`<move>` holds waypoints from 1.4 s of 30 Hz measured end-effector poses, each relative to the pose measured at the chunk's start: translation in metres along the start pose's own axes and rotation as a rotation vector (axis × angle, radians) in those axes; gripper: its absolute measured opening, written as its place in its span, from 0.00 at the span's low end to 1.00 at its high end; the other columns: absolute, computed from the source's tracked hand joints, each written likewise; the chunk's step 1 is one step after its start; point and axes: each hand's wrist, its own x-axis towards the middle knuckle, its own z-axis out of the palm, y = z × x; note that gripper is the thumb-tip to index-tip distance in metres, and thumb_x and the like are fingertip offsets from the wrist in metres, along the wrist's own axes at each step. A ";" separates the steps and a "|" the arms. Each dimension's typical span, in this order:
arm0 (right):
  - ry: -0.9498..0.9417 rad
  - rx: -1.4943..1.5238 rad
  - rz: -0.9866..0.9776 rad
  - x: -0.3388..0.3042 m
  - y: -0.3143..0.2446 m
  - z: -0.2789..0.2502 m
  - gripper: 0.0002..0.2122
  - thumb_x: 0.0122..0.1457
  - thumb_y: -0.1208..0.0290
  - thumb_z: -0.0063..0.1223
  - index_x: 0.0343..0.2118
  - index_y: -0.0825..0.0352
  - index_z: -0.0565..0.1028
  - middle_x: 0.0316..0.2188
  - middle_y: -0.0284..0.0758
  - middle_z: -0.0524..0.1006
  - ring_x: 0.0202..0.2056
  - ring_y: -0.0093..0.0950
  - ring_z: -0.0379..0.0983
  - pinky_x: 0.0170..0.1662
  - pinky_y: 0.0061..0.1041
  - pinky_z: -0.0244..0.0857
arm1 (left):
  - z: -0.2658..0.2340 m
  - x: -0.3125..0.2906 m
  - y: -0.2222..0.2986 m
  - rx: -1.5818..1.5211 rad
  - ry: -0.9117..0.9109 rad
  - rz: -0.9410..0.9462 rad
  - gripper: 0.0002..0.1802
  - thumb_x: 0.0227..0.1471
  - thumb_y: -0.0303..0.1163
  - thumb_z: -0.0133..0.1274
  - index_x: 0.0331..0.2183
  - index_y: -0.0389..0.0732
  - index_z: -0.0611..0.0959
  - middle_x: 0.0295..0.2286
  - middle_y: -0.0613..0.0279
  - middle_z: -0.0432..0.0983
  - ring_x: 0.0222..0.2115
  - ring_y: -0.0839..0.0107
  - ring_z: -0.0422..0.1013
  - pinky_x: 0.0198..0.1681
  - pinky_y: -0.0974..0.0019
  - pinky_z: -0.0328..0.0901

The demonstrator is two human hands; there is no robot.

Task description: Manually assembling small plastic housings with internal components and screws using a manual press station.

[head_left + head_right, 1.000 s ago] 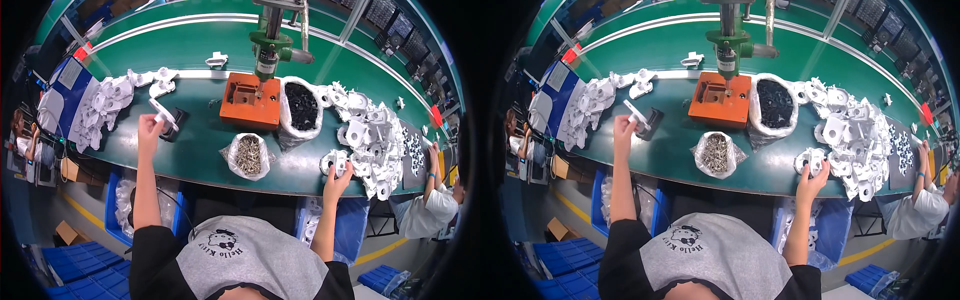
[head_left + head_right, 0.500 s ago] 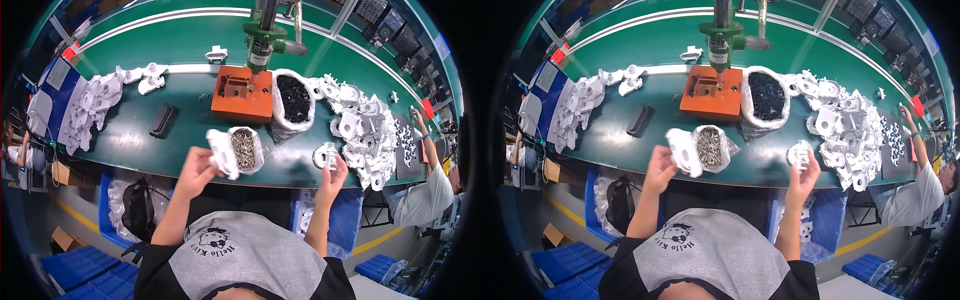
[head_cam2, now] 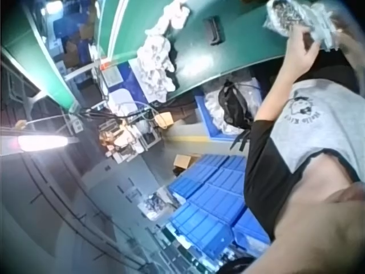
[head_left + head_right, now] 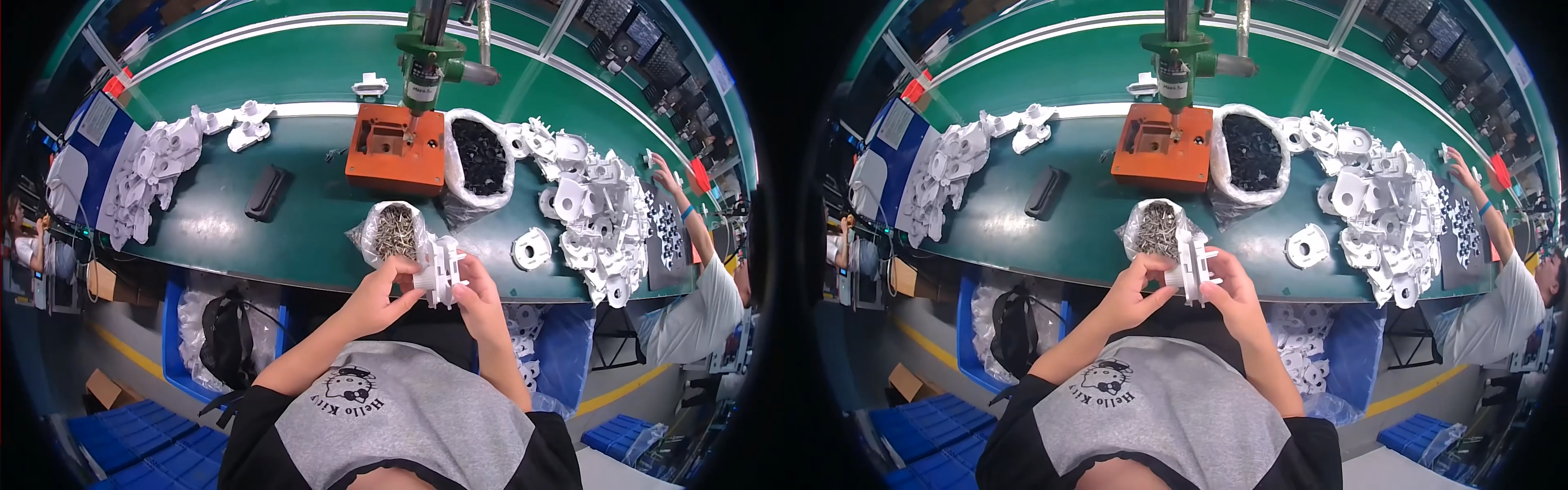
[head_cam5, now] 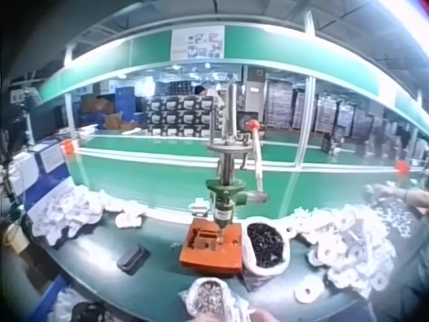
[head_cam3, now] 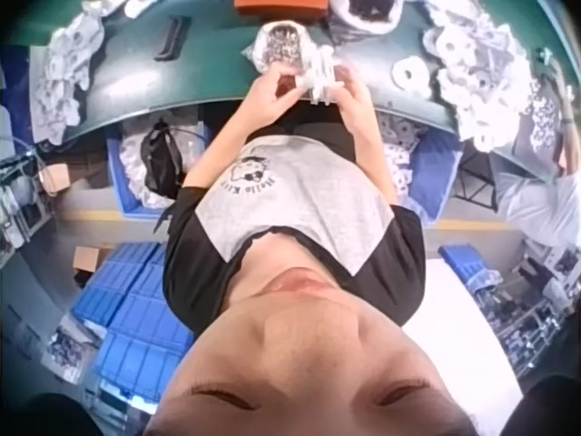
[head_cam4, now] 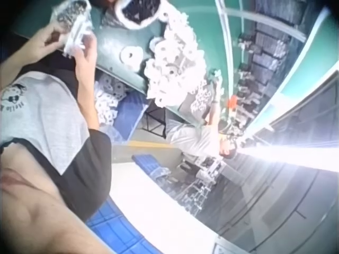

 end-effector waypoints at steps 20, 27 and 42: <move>0.026 -0.057 0.011 -0.002 0.005 -0.001 0.22 0.56 0.73 0.52 0.53 0.70 0.61 0.45 0.37 0.70 0.45 0.23 0.66 0.48 0.23 0.61 | 0.007 -0.002 -0.002 0.043 0.018 -0.052 0.17 0.49 0.23 0.55 0.40 0.34 0.68 0.36 0.57 0.71 0.34 0.74 0.71 0.39 0.69 0.67; 0.058 -0.052 0.012 -0.003 0.007 -0.001 0.22 0.56 0.72 0.52 0.52 0.69 0.62 0.45 0.37 0.70 0.45 0.23 0.66 0.48 0.23 0.60 | 0.009 0.001 0.001 0.042 0.023 -0.071 0.17 0.49 0.23 0.56 0.40 0.33 0.68 0.33 0.58 0.72 0.32 0.75 0.72 0.38 0.69 0.67; 0.009 -0.033 0.040 -0.001 0.010 -0.003 0.21 0.56 0.72 0.51 0.52 0.69 0.62 0.48 0.37 0.68 0.47 0.24 0.65 0.49 0.24 0.59 | 0.010 0.001 0.006 0.078 0.035 -0.049 0.15 0.48 0.22 0.56 0.38 0.34 0.69 0.32 0.58 0.73 0.31 0.72 0.73 0.36 0.69 0.68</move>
